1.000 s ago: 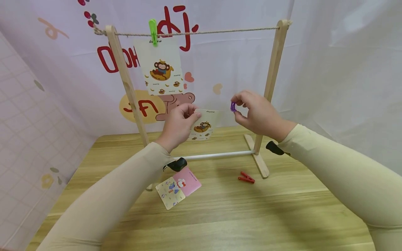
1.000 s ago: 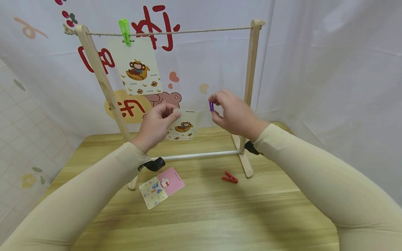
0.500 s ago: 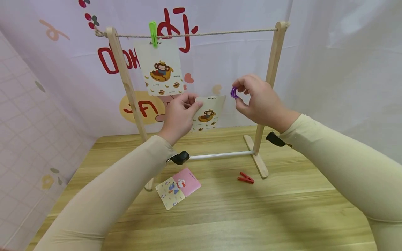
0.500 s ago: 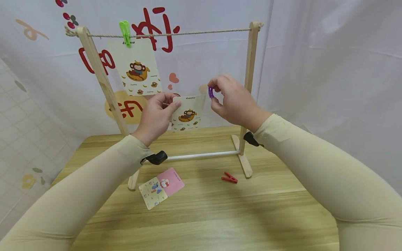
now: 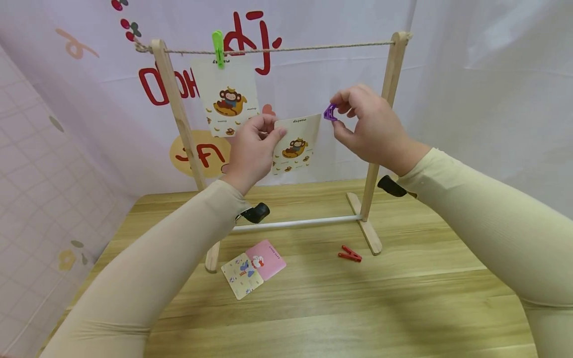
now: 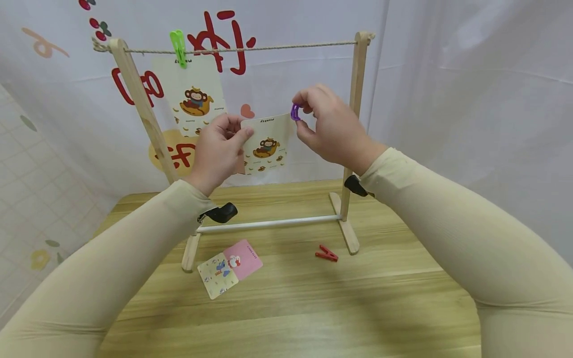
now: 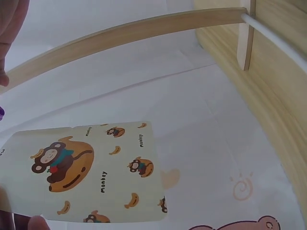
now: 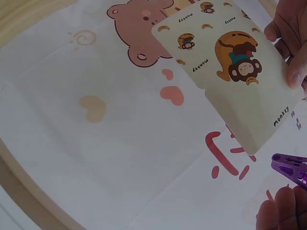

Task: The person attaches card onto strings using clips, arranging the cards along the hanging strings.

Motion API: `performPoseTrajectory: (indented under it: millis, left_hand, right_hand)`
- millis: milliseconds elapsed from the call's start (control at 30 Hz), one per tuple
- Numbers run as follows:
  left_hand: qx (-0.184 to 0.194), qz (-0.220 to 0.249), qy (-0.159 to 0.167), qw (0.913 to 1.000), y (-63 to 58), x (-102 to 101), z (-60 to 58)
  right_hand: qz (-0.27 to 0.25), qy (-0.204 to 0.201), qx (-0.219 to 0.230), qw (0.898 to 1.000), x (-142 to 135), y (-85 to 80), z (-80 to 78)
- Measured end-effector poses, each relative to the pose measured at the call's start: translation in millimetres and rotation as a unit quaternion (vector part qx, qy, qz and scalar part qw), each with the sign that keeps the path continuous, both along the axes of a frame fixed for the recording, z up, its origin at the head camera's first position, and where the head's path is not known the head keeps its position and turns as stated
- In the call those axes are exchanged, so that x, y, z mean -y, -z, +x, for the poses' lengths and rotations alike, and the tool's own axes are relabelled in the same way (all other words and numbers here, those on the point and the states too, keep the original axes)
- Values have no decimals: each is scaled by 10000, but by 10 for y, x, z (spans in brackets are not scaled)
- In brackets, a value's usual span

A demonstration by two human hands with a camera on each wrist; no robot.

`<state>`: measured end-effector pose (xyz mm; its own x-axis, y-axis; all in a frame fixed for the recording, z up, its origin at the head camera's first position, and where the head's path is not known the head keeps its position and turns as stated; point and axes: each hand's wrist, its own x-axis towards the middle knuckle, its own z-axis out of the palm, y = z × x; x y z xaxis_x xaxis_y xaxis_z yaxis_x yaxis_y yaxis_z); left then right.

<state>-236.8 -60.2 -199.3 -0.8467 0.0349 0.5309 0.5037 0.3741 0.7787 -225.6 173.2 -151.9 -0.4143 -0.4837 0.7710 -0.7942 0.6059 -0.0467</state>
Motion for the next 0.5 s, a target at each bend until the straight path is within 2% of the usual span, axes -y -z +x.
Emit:
performPoseTrajectory:
  millis: [233,500]
  left_hand:
    - [-201,-34,-169,9996,-118,11,-30]
    - [-108,190,-82,9997,-242,23,-34]
  right_hand:
    - [-63,22,-66,10000,38,-88,6]
    - [-132,49,-103,9998,82,-192,17]
